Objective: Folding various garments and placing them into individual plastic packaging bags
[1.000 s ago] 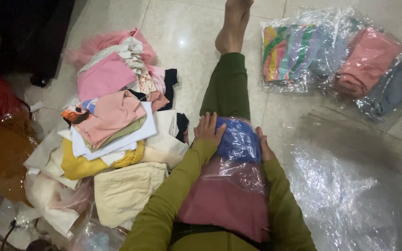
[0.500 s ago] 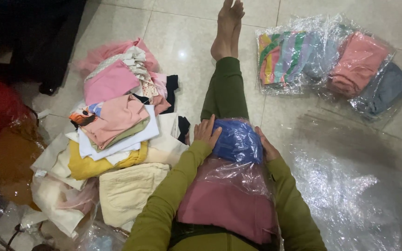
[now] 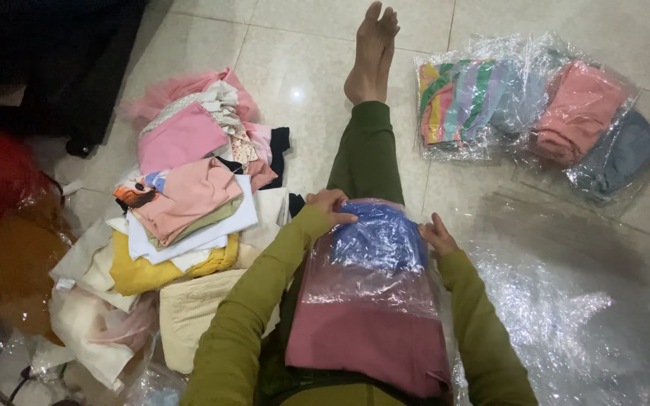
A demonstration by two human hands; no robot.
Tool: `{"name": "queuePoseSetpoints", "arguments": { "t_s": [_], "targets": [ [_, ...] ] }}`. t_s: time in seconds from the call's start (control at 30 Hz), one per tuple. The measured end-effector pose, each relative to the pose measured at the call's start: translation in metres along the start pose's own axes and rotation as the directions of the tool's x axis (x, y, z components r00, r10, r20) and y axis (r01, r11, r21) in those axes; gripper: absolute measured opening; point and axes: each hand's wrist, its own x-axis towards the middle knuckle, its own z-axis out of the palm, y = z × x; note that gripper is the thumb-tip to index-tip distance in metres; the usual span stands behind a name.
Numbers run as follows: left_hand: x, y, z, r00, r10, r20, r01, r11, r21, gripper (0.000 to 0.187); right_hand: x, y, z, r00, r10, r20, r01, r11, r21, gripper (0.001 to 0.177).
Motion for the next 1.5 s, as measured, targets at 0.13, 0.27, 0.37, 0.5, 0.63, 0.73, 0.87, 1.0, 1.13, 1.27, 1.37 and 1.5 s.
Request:
{"name": "queuePoseSetpoints", "arguments": {
  "t_s": [0.13,0.27,0.37,0.5,0.63,0.73,0.87,1.0,1.13,1.27,1.37,1.5],
  "targets": [
    [0.012,0.026,-0.009,0.969,-0.053,0.241,0.146,0.911,-0.386,0.039,-0.082,-0.093,0.036,0.999,0.027,-0.026,-0.031,0.989,-0.145,0.113],
    [0.001,0.093,-0.051,0.953,0.148,0.264,0.046,0.791,-0.61,0.035,-0.096,-0.1,0.016,0.913,-0.269,0.306,0.219,0.957,0.191,0.099],
    [-0.004,0.114,-0.061,0.94,0.228,0.254,0.013,0.718,-0.696,0.036,-0.086,-0.102,-0.006,0.794,-0.296,0.531,0.183,0.949,0.256,0.117],
    [-0.013,0.118,-0.069,0.927,0.228,0.297,0.078,0.658,-0.749,0.038,-0.126,-0.115,0.001,0.779,-0.366,0.51,0.194,0.913,0.358,0.112],
    [-0.011,0.116,-0.073,0.939,0.188,0.288,0.097,0.658,-0.747,0.041,-0.153,-0.132,-0.005,0.828,-0.389,0.404,0.395,0.916,0.073,0.051],
    [-0.001,0.082,-0.044,0.97,0.138,0.2,0.092,0.557,-0.826,0.047,-0.18,-0.161,0.012,0.817,-0.379,0.433,0.432,0.901,-0.027,0.082],
    [0.005,0.067,-0.027,0.99,0.016,0.14,0.124,0.38,-0.917,0.051,-0.174,-0.173,0.019,0.76,-0.374,0.532,0.366,0.922,0.125,0.128],
    [0.0,0.087,-0.02,0.986,-0.11,0.124,0.152,0.303,-0.941,0.053,-0.164,-0.164,0.016,0.854,-0.371,0.365,0.342,0.929,0.144,0.098],
    [-0.001,0.094,-0.008,0.971,-0.198,0.134,0.18,0.234,-0.956,0.056,-0.15,-0.157,0.001,0.927,-0.302,0.223,0.282,0.952,0.119,0.088],
    [0.002,0.071,0.018,0.969,-0.241,-0.046,0.136,0.687,-0.714,0.086,-0.131,-0.203,-0.057,0.879,-0.388,0.276,0.361,0.921,0.146,0.079],
    [-0.028,0.136,-0.031,0.877,-0.452,0.161,0.384,0.46,-0.801,0.084,-0.21,-0.307,-0.009,0.804,-0.569,-0.171,0.48,0.792,-0.378,0.022],
    [-0.055,0.111,0.017,0.909,-0.4,0.112,0.318,0.494,-0.809,0.048,-0.13,-0.332,-0.071,0.419,-0.908,0.011,0.774,0.35,-0.528,0.056]
  ]
}}
